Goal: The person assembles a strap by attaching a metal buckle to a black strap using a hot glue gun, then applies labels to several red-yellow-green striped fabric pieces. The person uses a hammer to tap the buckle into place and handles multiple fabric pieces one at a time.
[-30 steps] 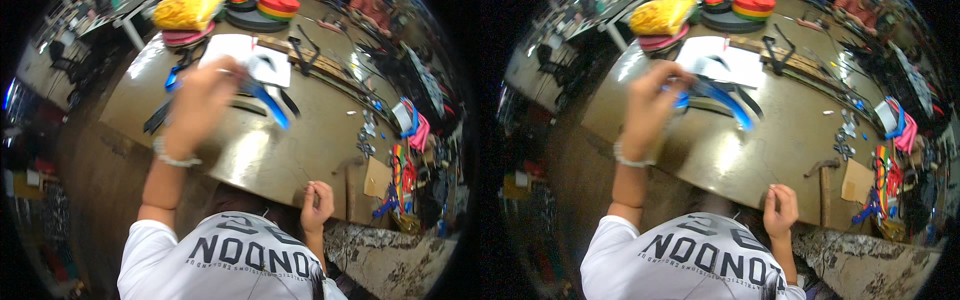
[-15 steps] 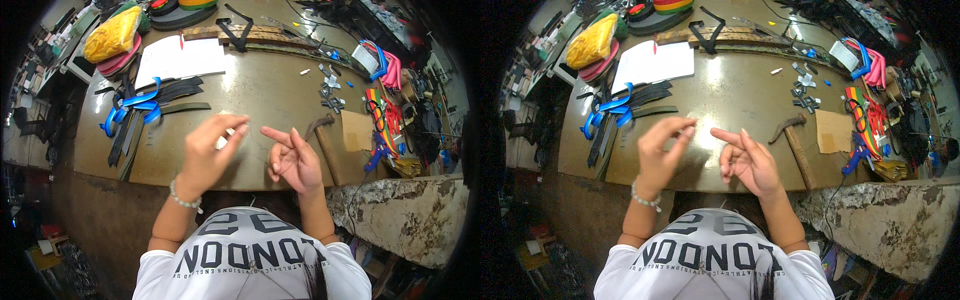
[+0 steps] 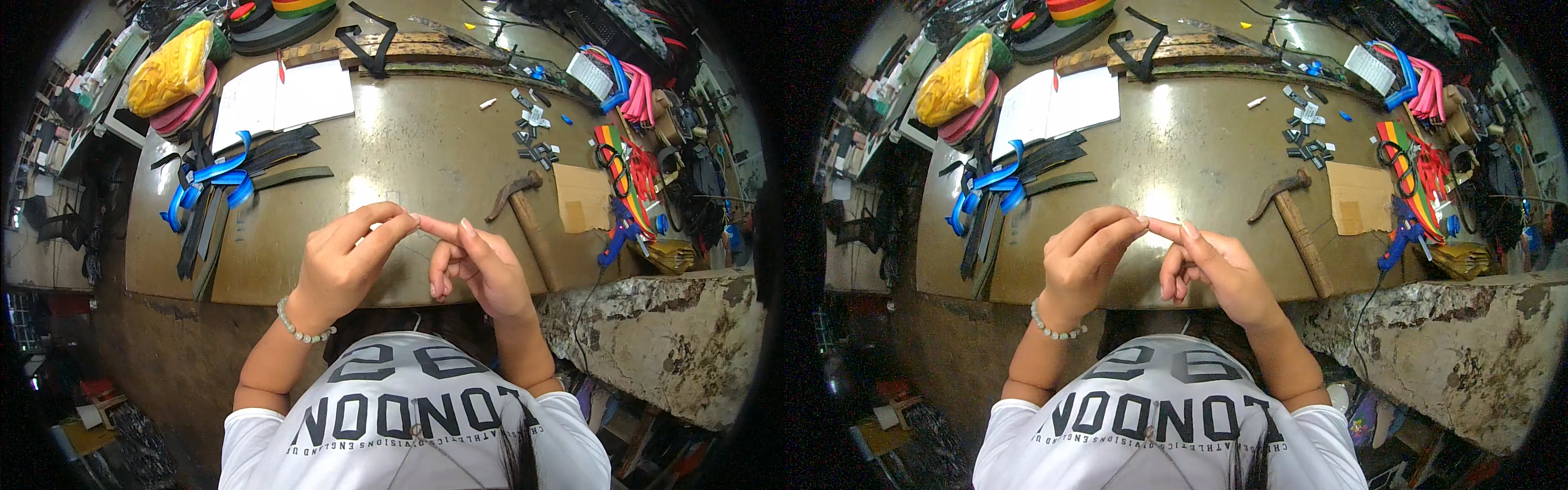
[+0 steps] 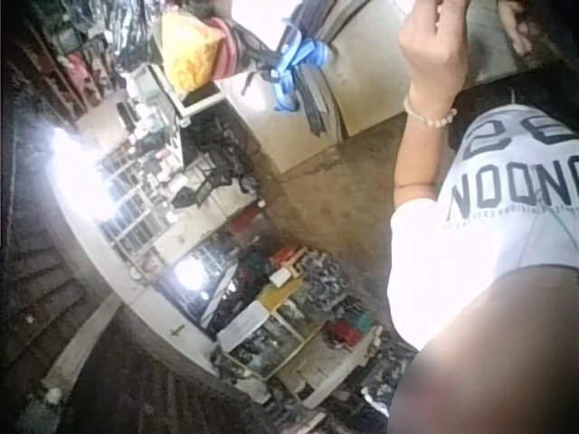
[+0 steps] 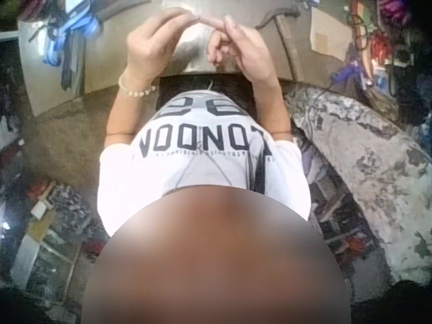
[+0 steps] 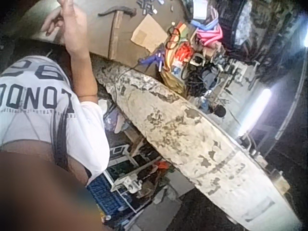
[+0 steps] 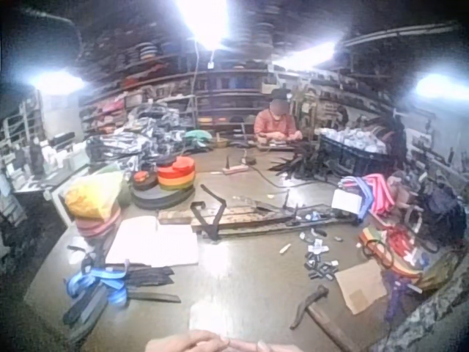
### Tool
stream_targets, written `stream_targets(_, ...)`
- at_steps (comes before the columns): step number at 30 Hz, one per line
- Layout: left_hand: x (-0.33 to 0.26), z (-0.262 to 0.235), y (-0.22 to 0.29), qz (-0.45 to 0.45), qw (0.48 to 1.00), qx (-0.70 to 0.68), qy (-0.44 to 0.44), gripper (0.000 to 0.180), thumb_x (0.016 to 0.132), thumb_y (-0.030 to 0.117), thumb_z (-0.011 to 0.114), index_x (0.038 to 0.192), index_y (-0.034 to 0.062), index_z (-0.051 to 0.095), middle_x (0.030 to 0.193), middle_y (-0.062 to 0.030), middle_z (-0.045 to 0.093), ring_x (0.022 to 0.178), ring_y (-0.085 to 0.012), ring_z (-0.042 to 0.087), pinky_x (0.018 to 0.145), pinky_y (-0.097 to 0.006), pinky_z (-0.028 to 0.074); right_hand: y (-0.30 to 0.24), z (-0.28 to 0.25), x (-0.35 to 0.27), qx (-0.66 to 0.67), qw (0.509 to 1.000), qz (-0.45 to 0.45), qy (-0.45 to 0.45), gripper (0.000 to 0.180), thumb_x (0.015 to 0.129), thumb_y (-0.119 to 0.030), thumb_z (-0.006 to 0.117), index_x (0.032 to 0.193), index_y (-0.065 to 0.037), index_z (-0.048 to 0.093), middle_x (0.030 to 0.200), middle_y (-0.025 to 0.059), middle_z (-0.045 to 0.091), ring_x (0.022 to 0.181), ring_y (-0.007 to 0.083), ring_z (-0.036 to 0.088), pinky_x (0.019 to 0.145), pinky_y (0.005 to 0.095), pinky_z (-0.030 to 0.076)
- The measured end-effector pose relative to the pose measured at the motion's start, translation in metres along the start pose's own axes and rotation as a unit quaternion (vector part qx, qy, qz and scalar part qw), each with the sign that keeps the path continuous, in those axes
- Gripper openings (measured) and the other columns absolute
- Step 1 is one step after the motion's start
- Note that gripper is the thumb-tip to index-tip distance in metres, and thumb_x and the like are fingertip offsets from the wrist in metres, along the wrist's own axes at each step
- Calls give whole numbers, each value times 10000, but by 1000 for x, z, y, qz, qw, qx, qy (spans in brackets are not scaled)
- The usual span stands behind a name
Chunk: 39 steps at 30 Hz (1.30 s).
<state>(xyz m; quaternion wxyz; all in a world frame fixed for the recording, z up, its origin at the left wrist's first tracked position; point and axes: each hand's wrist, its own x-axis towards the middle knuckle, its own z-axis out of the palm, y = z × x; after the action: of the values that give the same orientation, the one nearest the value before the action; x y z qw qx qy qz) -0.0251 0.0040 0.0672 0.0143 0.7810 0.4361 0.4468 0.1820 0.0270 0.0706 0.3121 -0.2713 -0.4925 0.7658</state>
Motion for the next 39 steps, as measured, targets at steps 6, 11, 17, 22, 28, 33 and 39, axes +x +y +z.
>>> stream_targets(6,-8,3,-7,38,993,54,-97,254,772,68,637,1023,43,671,1002,-78,683,807,-224,687,649,-309,559,14,-13,-1,-13,999,36,-9,560,1084,-381,369,1384,78,480,774,69,626,667,115,554,657,245,486)
stream_targets(11,-25,15,-22,100,968,66,-221,206,783,134,601,967,41,593,898,-50,575,846,-186,647,619,-306,548,44,-31,-4,19,990,142,-1,532,1079,-387,383,1270,83,544,756,73,631,642,111,560,616,242,498)
stream_targets(17,-37,32,-41,134,946,-9,-296,201,828,143,595,1008,55,605,981,-59,619,873,-209,664,679,-318,565,74,-40,-13,45,981,188,20,489,1077,-370,404,1209,77,551,774,83,644,642,108,565,624,242,507)
stream_targets(22,-31,35,-46,157,935,-8,-319,192,835,154,591,1006,65,600,984,-47,608,888,-202,648,701,-319,559,78,-43,-14,45,985,166,21,419,1084,-319,387,1165,42,581,789,105,649,654,122,583,631,259,529)
stream_targets(28,-25,39,-46,177,920,33,-349,189,841,180,585,989,63,582,980,-41,576,908,-192,598,712,-312,530,81,-34,-14,-20,988,154,28,444,1074,-367,417,1221,24,565,805,73,643,651,101,583,623,244,519)
stream_targets(33,-27,48,-45,93,940,5,-329,131,899,167,560,937,42,544,921,-81,536,867,-252,565,698,-400,479,78,-25,-13,29,986,142,85,418,1069,-316,445,1289,33,518,884,96,637,664,100,585,617,253,535)
stream_targets(39,27,49,-81,-134,941,38,-309,180,941,218,533,933,40,563,865,-229,621,808,-407,624,718,-514,502,84,-26,-4,-64,958,-28,277,200,1048,-170,503,1099,19,546,812,60,601,646,85,574,568,238,524)
